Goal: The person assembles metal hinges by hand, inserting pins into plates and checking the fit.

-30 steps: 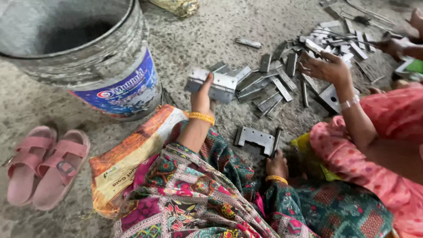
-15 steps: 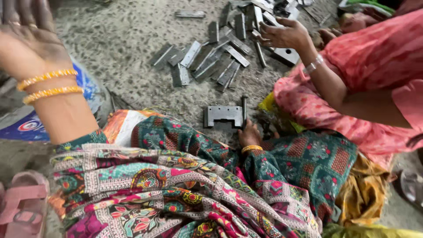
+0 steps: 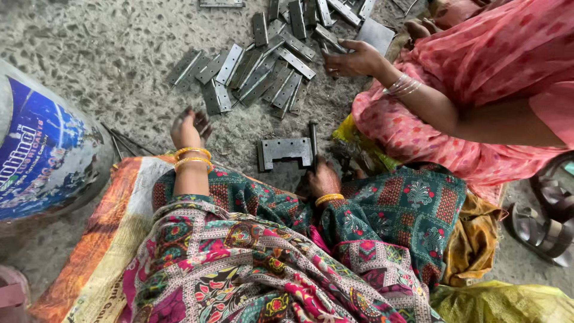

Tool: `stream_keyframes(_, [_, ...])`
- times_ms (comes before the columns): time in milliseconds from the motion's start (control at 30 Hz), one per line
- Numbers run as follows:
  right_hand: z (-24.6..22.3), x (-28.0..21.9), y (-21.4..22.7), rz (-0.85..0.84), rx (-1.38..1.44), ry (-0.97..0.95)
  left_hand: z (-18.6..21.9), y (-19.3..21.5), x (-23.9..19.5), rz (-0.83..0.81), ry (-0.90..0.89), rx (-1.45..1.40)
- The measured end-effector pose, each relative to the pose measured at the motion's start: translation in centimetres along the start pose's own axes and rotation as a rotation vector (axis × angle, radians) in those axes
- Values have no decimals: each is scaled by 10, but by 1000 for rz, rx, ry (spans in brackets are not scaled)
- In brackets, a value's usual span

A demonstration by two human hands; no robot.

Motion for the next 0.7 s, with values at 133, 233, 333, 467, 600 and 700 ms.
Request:
stream_keyframes(133, [-6, -3, 7, -33, -21, -52, 27, -19, -21, -199, -86, -104])
stream_keyframes(233, [-15, -7, 15, 5, -97, -54, 22, -16, -21, -125, -59, -53])
stream_keyframes(333, [-39, -6, 34, 179, -176, 58, 21, -22, -12, -126, -59, -71])
stream_keyframes(467, [-63, -2, 43, 182, -101, 88, 12, -39, -7, -184, -45, -85])
stream_keyframes(600, [-92, 15, 38, 209, -46, 207, 6, -45, 1, -166, -83, -59])
stream_keyframes(700, [-108, 37, 20, 292, -81, 413, 4, -51, 5, -207, -128, -73])
Point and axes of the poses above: each hand's wrist, its own x-axis towards the middle knuckle, its own y-axis out of the back of the hand, z = x × y, the point moved 7 cm from there along x, towards the middle knuckle, and after that the axes turned 3 degrees about y, right-handed, at the moved point
